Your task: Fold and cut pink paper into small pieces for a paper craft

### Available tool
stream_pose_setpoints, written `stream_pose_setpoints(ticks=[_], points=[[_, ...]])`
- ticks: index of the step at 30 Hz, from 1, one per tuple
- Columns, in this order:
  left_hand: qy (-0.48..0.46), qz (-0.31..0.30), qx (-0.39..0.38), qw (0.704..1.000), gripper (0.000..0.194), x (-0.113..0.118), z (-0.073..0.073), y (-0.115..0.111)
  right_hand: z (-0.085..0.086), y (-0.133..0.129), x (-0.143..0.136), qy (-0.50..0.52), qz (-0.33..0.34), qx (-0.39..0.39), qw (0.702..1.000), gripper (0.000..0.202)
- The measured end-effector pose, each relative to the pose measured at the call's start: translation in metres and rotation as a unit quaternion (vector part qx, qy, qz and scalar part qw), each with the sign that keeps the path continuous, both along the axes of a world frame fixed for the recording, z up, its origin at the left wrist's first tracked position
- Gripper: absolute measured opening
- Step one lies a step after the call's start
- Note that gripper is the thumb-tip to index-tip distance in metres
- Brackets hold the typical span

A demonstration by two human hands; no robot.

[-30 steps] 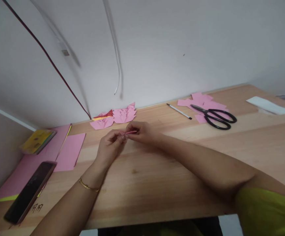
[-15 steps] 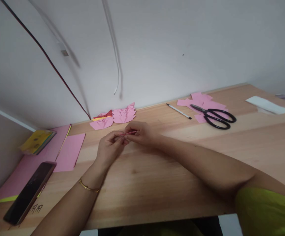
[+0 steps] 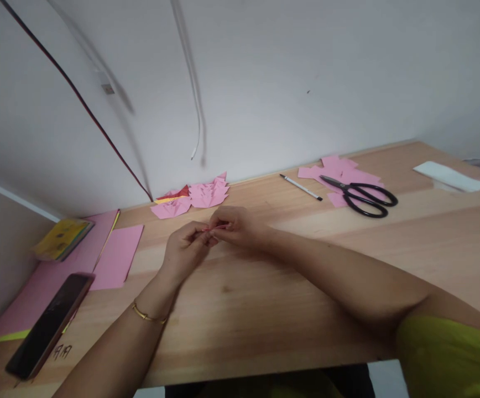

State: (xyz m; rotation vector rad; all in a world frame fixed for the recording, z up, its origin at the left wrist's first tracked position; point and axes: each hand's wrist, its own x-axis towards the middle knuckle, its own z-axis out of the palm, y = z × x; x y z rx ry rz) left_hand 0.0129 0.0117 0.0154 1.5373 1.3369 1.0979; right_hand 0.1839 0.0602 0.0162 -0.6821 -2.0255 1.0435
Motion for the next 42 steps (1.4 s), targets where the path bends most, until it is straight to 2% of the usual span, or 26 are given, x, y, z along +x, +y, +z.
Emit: stream_pose_setpoints(ticks=[6, 11, 15, 19, 24, 27, 31, 36, 38, 42], points=[[0.051, 0.012, 0.035, 0.998, 0.010, 0.000, 0.001, 0.001, -0.004, -0.001, -0.002, 0.019, 0.009, -0.056, 0.998, 0.017], [0.052, 0.011, 0.040, 0.998, 0.017, 0.000, 0.001, 0.002, -0.005, -0.001, -0.003, 0.013, -0.016, 0.027, 0.999, 0.013], [0.098, 0.004, 0.072, 0.993, 0.013, -0.002, 0.000, 0.001, -0.005, 0.000, -0.002, -0.004, -0.025, 0.073, 0.997, 0.010], [0.056, -0.005, 0.045, 0.997, 0.009, -0.002, -0.002, 0.001, -0.004, 0.000, 0.000, -0.018, -0.008, 0.096, 0.995, 0.011], [-0.020, 0.010, 0.028, 0.999, 0.009, -0.003, -0.011, 0.005, -0.006, 0.001, -0.002, -0.029, -0.033, 0.048, 0.998, 0.011], [-0.025, 0.007, 0.010, 1.000, 0.010, -0.004, -0.014, 0.007, -0.008, 0.003, -0.002, -0.049, -0.051, 0.055, 0.996, 0.014], [0.043, -0.011, 0.018, 0.999, 0.011, -0.005, -0.009, 0.006, -0.007, 0.003, -0.002, -0.040, -0.061, 0.075, 0.995, 0.018], [0.107, 0.035, 0.079, 0.991, 0.011, -0.006, -0.002, 0.007, -0.002, 0.005, 0.001, -0.010, -0.110, 0.047, 0.993, 0.023], [0.093, 0.047, 0.067, 0.992, 0.010, -0.007, -0.004, 0.009, 0.000, 0.006, 0.003, 0.005, -0.136, 0.022, 0.990, 0.024], [0.007, 0.050, 0.007, 0.999, 0.011, -0.007, -0.011, 0.011, 0.003, 0.008, 0.004, 0.045, -0.170, -0.021, 0.984, 0.029]])
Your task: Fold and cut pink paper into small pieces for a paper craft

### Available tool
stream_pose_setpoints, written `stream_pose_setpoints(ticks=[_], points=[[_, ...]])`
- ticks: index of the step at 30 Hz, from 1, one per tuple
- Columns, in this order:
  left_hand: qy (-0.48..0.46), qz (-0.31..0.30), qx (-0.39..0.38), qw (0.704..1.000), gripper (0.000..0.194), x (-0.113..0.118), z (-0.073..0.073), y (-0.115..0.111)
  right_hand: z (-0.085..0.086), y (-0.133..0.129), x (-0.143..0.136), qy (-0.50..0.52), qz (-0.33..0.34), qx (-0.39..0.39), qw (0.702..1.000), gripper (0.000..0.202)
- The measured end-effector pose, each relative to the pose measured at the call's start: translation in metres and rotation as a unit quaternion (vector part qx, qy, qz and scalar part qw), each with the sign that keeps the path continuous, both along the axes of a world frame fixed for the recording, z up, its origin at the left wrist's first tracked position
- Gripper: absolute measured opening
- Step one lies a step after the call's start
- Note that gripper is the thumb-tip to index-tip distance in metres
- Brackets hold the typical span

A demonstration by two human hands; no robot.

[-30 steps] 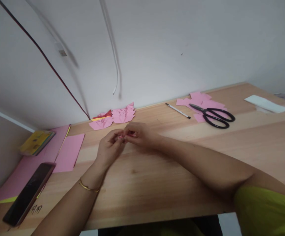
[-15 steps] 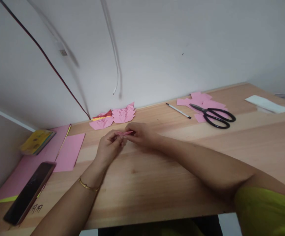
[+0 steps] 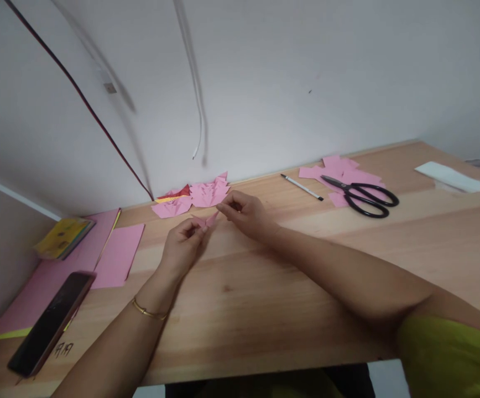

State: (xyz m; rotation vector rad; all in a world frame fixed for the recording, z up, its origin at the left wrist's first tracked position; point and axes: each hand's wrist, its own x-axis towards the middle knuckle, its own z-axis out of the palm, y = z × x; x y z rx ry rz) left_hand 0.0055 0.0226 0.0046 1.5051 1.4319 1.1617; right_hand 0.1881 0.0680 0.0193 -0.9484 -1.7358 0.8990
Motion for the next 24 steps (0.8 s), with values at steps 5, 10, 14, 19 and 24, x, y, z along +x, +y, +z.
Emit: stream_pose_setpoints(ticks=[5, 10, 14, 19, 24], points=[[-0.104, 0.002, -0.035, 0.994, 0.017, 0.001, -0.004, 0.000, -0.004, -0.001, -0.002, 0.014, 0.061, -0.020, 0.998, 0.028], [-0.209, -0.015, -0.066, 0.976, 0.016, 0.004, -0.002, -0.001, -0.014, -0.003, -0.006, -0.079, 0.194, -0.026, 0.977, 0.024], [-0.245, -0.020, -0.080, 0.966, 0.015, 0.006, 0.001, -0.002, -0.018, -0.002, -0.006, -0.110, 0.200, -0.007, 0.974, 0.023], [-0.241, -0.030, -0.063, 0.968, 0.014, 0.007, -0.001, -0.003, -0.015, -0.003, -0.007, -0.105, 0.207, 0.007, 0.973, 0.023], [-0.269, -0.039, -0.050, 0.961, 0.012, 0.009, -0.001, -0.003, -0.013, -0.005, -0.008, -0.094, 0.201, 0.010, 0.975, 0.019]])
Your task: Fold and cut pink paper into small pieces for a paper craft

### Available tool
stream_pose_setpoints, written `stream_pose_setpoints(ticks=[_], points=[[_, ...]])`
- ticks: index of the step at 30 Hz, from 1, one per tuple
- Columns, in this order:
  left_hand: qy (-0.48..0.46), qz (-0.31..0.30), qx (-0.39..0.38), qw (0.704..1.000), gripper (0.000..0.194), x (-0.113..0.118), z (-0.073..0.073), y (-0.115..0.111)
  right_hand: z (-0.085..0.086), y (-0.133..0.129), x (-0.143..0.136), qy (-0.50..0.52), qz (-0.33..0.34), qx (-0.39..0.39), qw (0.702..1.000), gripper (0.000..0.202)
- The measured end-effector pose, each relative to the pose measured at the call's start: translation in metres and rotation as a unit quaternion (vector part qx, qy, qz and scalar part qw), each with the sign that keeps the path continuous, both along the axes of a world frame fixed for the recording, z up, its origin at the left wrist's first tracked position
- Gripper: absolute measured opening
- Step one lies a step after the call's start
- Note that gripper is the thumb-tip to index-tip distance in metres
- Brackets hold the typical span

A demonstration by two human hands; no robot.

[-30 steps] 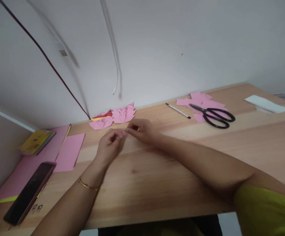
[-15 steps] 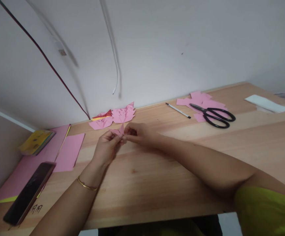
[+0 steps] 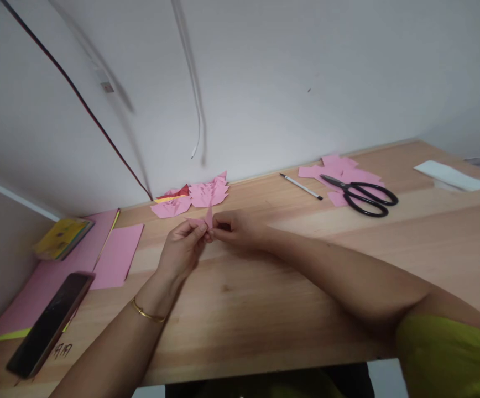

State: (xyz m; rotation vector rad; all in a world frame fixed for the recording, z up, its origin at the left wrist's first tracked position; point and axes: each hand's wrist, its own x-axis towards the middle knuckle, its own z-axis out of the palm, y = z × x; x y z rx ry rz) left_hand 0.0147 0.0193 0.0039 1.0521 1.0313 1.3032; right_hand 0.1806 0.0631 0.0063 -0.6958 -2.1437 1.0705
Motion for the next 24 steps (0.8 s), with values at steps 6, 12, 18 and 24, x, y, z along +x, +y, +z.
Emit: stream_pose_setpoints(ticks=[6, 12, 18, 24], points=[[-0.016, 0.000, -0.029, 0.999, 0.013, 0.0012, 0.0016, -0.0010, 0.0021, -0.0010, 0.0002, 0.002, 0.037, -0.015, 0.999, 0.021], [-0.024, 0.008, -0.024, 0.999, 0.017, 0.0042, 0.0012, -0.0024, 0.0043, -0.0018, -0.0004, 0.014, 0.061, -0.033, 0.998, 0.021], [-0.023, 0.065, 0.014, 0.998, 0.013, -0.0002, 0.0065, -0.0003, 0.0031, -0.0004, 0.0009, -0.014, 0.040, -0.001, 0.999, 0.027], [-0.024, 0.088, 0.014, 0.996, 0.013, -0.0051, 0.0092, 0.0017, 0.0037, 0.0004, 0.0019, -0.033, 0.034, -0.006, 0.999, 0.033]])
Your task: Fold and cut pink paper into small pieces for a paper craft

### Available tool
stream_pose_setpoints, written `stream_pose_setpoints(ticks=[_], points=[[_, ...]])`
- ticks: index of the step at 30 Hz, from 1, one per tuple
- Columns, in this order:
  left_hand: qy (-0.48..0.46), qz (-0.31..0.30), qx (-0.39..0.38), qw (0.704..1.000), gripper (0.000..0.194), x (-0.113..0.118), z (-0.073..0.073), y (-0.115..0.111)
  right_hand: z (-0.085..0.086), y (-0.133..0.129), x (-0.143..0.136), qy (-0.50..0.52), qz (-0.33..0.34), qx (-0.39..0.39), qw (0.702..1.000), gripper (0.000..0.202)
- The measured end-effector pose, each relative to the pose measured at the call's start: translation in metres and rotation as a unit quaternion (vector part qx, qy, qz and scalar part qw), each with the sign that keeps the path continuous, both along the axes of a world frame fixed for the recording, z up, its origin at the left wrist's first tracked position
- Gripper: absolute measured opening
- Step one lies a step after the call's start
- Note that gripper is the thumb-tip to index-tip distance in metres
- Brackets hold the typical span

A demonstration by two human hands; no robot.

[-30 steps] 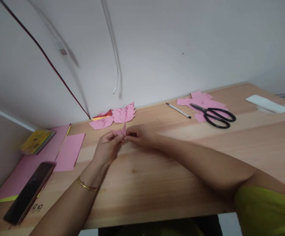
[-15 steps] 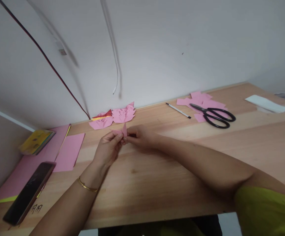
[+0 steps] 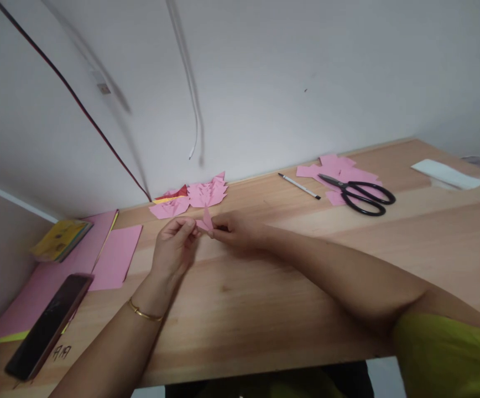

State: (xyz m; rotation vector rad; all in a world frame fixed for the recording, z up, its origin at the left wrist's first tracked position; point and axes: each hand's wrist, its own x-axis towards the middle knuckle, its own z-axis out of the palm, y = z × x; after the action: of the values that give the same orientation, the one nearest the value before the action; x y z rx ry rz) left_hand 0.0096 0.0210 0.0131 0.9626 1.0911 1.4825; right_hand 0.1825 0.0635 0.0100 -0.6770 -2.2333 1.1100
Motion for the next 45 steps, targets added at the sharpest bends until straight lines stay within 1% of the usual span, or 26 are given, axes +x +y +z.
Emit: stream_pose_setpoints(ticks=[5, 7, 9, 11, 13, 17, 19, 21, 25, 31, 33, 34, 36, 38, 39, 42, 45], points=[[-0.065, 0.014, -0.014, 0.998, 0.018, -0.003, 0.005, 0.003, -0.001, 0.000, 0.000, 0.002, 0.001, -0.005, 1.000, 0.030], [-0.079, 0.002, -0.023, 0.997, 0.020, -0.002, 0.006, 0.004, -0.001, 0.000, -0.001, 0.013, -0.003, -0.012, 1.000, 0.031], [-0.060, -0.037, -0.030, 0.997, 0.021, 0.000, 0.004, 0.003, -0.001, 0.000, -0.001, 0.026, -0.002, -0.020, 0.999, 0.031], [-0.013, -0.081, -0.040, 0.996, 0.018, 0.002, -0.001, 0.000, -0.001, 0.000, -0.001, 0.034, 0.006, -0.023, 0.999, 0.029], [0.035, -0.094, -0.053, 0.994, 0.018, 0.005, -0.006, -0.002, -0.001, 0.000, -0.001, 0.037, 0.017, -0.013, 0.999, 0.025], [0.096, -0.067, -0.041, 0.992, 0.018, 0.006, -0.012, -0.004, 0.000, -0.001, -0.001, 0.033, 0.027, -0.001, 0.999, 0.022], [0.117, -0.055, -0.025, 0.991, 0.018, 0.005, -0.011, -0.005, 0.001, -0.002, -0.002, 0.035, 0.030, -0.003, 0.999, 0.023], [0.115, -0.039, -0.016, 0.992, 0.018, 0.004, -0.009, -0.005, 0.002, -0.002, -0.002, 0.030, 0.028, 0.001, 0.999, 0.026], [0.068, 0.005, -0.014, 0.998, 0.016, 0.001, 0.000, -0.003, 0.002, -0.002, -0.001, -0.008, 0.006, 0.006, 1.000, 0.031], [-0.032, 0.024, -0.010, 0.999, 0.019, -0.006, 0.009, 0.003, -0.001, 0.000, 0.000, -0.014, 0.001, 0.001, 1.000, 0.030], [-0.066, 0.009, -0.011, 0.998, 0.018, -0.006, 0.010, 0.004, -0.001, 0.000, 0.000, -0.009, -0.006, -0.001, 1.000, 0.028], [-0.075, -0.008, -0.017, 0.997, 0.020, -0.005, 0.009, 0.003, -0.002, -0.001, 0.000, -0.003, -0.008, 0.000, 1.000, 0.028], [-0.068, -0.059, -0.037, 0.995, 0.030, 0.000, 0.006, 0.001, -0.002, -0.001, -0.001, 0.013, 0.002, 0.005, 1.000, 0.025], [-0.042, -0.111, -0.061, 0.991, 0.031, 0.005, 0.001, -0.002, -0.003, -0.001, -0.001, 0.016, 0.023, 0.014, 1.000, 0.021], [-0.035, -0.114, -0.065, 0.991, 0.029, 0.008, -0.002, -0.003, -0.004, -0.001, -0.002, 0.010, 0.031, 0.019, 0.999, 0.019], [-0.005, -0.081, -0.062, 0.995, 0.019, 0.011, -0.007, -0.005, -0.006, -0.002, -0.002, -0.008, 0.040, 0.037, 0.998, 0.020], [0.023, -0.075, -0.049, 0.996, 0.016, 0.010, -0.007, -0.004, -0.006, -0.002, -0.003, -0.009, 0.036, 0.046, 0.998, 0.022]])
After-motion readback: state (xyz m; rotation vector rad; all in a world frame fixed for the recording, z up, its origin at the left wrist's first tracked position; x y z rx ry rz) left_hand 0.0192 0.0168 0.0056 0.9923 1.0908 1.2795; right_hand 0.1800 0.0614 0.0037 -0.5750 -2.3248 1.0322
